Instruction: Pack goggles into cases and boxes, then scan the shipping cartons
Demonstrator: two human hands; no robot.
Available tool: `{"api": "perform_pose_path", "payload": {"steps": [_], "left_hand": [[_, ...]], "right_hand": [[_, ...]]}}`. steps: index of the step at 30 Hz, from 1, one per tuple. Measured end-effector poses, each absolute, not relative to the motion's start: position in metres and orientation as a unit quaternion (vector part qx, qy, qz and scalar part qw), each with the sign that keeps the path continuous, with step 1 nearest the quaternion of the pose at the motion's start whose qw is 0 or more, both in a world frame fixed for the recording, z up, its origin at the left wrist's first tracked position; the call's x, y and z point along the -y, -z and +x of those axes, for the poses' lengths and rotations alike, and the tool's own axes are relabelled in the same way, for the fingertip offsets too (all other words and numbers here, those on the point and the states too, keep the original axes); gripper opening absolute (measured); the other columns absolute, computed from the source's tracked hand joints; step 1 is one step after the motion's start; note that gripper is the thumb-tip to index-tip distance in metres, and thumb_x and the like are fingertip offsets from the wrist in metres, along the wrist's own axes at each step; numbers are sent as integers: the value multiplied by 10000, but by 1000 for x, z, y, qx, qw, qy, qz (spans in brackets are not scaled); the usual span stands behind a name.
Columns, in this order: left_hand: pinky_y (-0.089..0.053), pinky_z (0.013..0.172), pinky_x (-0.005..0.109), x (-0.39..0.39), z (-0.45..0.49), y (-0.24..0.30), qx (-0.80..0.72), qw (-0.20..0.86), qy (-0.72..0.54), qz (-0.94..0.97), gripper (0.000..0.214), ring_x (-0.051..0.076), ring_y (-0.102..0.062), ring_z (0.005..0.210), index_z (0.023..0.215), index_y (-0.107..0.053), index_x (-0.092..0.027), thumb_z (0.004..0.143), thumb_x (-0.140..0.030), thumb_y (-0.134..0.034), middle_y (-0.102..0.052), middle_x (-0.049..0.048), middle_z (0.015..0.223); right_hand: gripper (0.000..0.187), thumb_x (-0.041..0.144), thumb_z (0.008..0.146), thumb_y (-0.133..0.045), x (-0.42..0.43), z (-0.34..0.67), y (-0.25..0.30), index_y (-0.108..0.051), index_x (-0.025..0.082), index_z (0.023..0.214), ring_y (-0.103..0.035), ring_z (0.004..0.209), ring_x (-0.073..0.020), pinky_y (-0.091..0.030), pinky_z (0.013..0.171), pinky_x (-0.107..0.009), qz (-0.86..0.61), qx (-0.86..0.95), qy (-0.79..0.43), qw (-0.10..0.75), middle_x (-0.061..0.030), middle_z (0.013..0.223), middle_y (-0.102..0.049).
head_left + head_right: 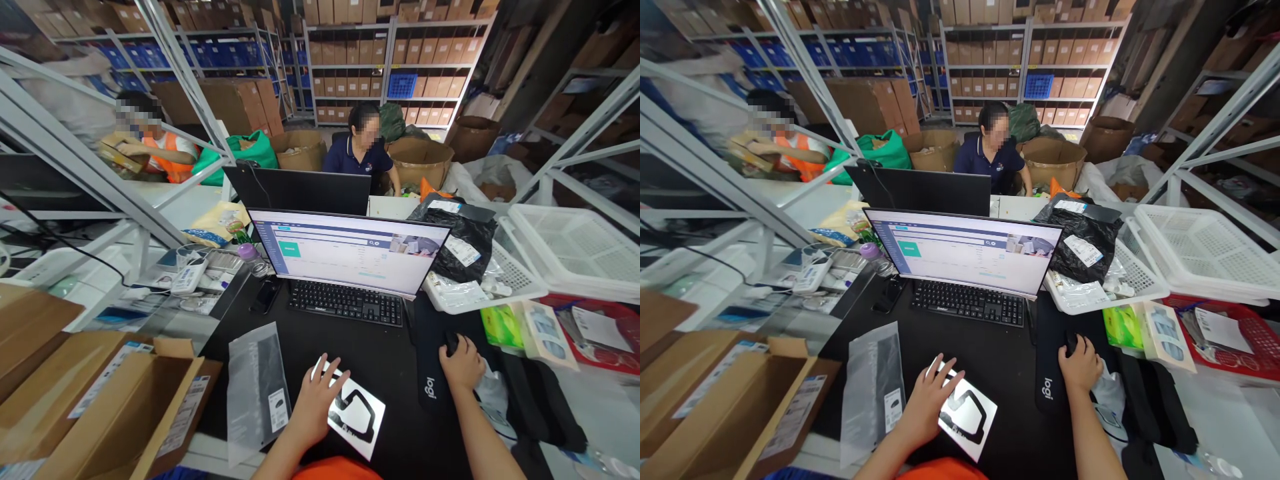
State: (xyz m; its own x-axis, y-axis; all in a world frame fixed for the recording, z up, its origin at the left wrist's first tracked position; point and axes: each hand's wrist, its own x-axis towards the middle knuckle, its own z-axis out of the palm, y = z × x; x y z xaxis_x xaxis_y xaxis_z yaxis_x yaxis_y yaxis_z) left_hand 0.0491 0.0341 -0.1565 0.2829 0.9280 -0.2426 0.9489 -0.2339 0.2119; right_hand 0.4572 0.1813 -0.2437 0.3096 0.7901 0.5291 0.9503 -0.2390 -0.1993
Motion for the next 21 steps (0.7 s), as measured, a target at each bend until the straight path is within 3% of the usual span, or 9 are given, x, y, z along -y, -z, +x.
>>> {"api": "perform_pose_path", "payload": {"steps": [12,15,21], "left_hand": [[-141,1204,539,-34,48,162,-595,155,44,787,1106,347,18,1564,1582,-225,-398,607,-87,-645,-146,-7,1711],[-140,1204,538,-34,47,167,-596,155,49,786,1077,345,45,1563,1593,-183,-397,656,-155,-655,-123,-17,1715],[-144,1210,515,-34,46,165,-602,153,38,783,1033,312,51,1568,1567,-253,-430,654,-151,-647,-141,-49,1710]], "right_hand": [[458,342,866,-553,-182,459,246,-614,134,1270,-583,960,-284,-386,916,-435,-766,570,177,241,-181,1321,-575],[455,365,874,-539,-184,463,252,-626,132,1254,-577,1006,-305,-392,932,-447,-758,578,169,251,-187,1302,-582],[506,446,958,-449,-190,469,259,-621,96,1281,-534,1130,-330,-390,983,-456,-736,608,135,266,-224,1337,-548]]}}
